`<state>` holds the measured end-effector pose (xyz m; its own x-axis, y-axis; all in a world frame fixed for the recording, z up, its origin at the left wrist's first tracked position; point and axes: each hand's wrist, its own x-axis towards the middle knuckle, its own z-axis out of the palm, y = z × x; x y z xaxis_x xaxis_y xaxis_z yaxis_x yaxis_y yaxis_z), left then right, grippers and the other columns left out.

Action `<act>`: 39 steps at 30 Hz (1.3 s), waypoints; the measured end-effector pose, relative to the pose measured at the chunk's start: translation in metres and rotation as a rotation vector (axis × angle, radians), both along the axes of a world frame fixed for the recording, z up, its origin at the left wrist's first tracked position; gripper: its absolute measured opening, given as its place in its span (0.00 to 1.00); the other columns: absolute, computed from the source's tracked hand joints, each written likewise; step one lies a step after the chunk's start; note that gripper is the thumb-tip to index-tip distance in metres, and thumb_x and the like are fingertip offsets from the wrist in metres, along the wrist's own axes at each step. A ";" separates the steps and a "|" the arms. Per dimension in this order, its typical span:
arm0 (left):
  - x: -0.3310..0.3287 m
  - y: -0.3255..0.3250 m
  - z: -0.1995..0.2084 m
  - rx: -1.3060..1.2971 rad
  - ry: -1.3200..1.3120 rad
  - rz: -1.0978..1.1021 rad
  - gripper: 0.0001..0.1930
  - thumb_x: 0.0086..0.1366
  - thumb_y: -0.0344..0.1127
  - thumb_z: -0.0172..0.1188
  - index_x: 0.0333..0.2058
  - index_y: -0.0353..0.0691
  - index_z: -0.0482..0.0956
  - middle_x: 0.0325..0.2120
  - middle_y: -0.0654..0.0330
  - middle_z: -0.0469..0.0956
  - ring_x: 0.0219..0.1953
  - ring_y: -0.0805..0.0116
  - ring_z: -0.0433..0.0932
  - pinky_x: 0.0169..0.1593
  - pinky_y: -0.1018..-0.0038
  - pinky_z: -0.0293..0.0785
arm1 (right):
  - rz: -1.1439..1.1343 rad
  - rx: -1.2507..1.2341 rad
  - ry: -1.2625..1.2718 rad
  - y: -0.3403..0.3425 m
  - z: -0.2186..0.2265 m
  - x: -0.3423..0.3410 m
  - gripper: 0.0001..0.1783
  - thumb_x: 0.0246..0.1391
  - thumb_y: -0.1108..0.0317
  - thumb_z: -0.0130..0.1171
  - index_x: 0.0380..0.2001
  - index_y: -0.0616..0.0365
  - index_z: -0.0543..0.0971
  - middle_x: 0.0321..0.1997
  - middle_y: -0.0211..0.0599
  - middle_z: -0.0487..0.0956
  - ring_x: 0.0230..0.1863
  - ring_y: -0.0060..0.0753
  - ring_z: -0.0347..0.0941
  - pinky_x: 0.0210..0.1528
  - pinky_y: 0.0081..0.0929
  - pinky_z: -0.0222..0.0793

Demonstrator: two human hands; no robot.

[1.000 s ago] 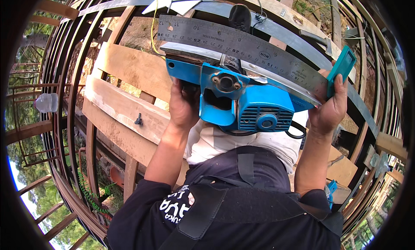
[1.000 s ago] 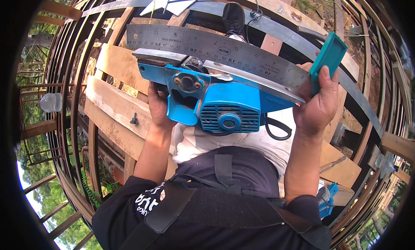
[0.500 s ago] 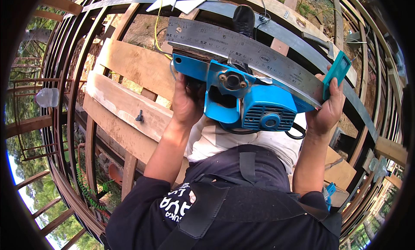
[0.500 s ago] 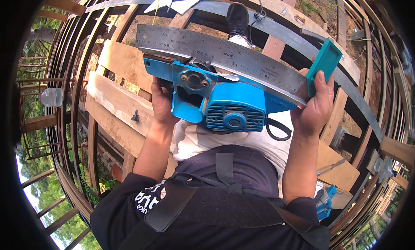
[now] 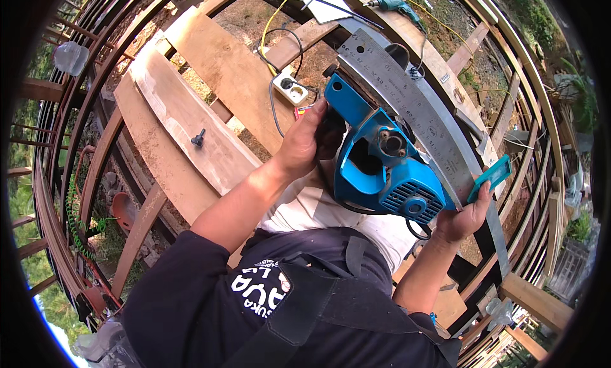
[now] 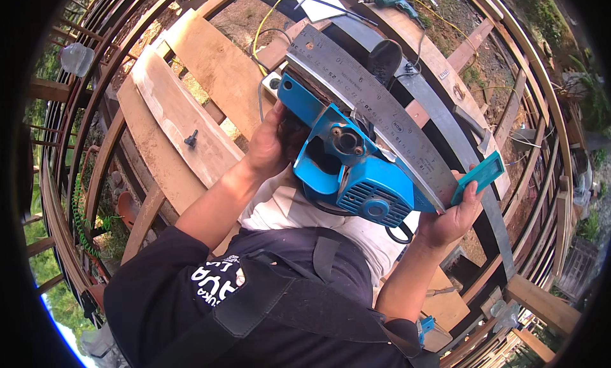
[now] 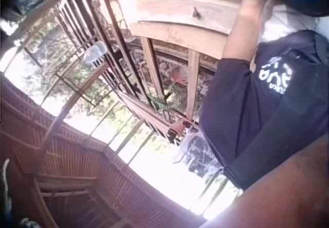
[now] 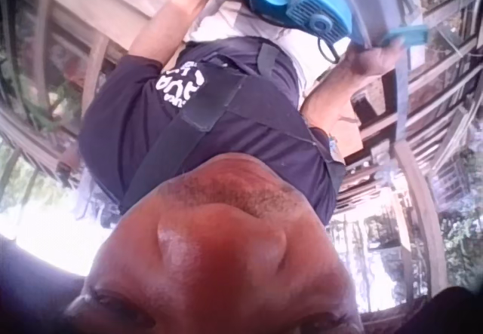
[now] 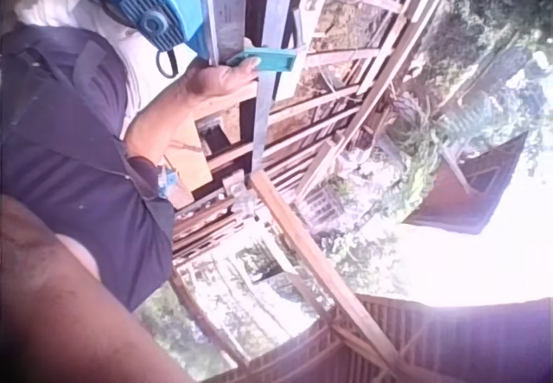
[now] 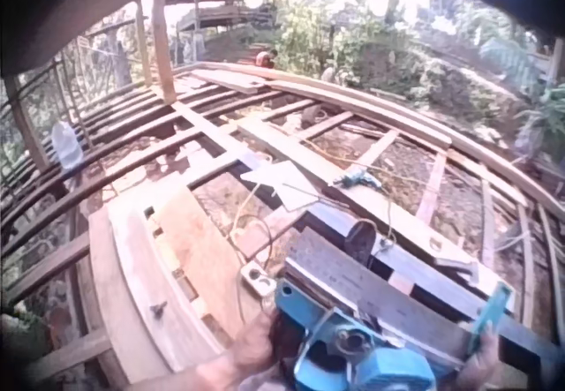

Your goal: The person disassembles parts of a power planer while seated on a wooden structure, using a ruler to check alignment and a hammer to tap small components into place.

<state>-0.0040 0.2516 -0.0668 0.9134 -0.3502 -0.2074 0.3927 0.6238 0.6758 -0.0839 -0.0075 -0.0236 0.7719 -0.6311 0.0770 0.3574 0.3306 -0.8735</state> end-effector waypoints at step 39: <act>0.006 0.007 -0.026 -0.139 0.013 -0.041 0.29 0.70 0.61 0.41 0.59 0.48 0.68 0.54 0.60 0.73 0.56 0.61 0.72 0.61 0.60 0.66 | 0.051 0.070 0.086 -0.035 -0.033 0.020 0.11 0.66 0.65 0.49 0.47 0.57 0.73 0.35 0.31 0.77 0.35 0.21 0.75 0.41 0.21 0.72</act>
